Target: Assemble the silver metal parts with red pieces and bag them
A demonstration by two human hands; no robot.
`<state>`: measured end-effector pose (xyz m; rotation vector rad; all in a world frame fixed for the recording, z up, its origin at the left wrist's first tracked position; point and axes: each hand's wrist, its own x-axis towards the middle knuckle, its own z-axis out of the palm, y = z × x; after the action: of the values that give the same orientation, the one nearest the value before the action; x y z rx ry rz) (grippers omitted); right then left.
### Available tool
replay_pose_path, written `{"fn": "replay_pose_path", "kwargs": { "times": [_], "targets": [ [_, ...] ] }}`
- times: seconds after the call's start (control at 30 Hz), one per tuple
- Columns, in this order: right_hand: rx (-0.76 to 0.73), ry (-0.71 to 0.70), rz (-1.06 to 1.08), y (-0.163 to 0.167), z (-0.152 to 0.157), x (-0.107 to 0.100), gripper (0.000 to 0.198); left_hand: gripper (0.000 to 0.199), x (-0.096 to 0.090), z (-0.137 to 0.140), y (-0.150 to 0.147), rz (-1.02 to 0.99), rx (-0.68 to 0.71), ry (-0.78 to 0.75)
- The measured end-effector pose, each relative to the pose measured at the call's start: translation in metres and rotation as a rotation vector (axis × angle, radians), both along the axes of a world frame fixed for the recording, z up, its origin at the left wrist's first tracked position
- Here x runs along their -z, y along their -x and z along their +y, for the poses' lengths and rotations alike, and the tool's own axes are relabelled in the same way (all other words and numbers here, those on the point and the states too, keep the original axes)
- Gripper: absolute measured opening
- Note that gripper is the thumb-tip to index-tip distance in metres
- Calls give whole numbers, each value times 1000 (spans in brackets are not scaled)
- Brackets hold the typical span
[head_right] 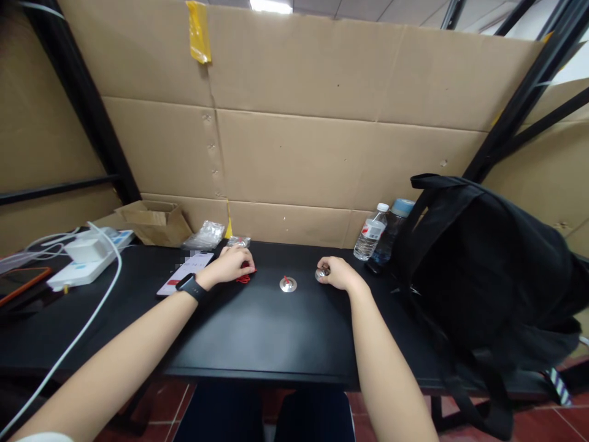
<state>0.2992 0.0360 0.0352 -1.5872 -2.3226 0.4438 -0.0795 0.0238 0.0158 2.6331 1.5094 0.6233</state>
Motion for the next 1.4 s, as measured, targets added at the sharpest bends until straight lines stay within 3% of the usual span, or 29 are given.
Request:
{"fn": "replay_pose_path", "kwargs": {
  "times": [0.17, 0.53, 0.87, 1.03, 1.23, 1.4],
  "targets": [
    [14, -38, 17, -1, -1, -1, 33, 22, 6, -4, -12, 6, -29, -7],
    [-41, -121, 109, 2, -4, -6, 25, 14, -6, -14, -21, 8, -111, -70],
    [-60, -214, 246, 17, -8, -6, 43, 10, -9, -21, -41, -156, 16, -167],
    [-162, -250, 355, 37, -12, 0, 45, 9, -13, -30, -51, -204, 74, -176],
    [-231, -197, 647, 81, -35, -2, 49, 12, -20, -42, -64, -419, 41, -97],
    [-291, -159, 812, 102, -46, 1, 52, 10, -21, -46, -69, -447, 15, -113]
  ]
}}
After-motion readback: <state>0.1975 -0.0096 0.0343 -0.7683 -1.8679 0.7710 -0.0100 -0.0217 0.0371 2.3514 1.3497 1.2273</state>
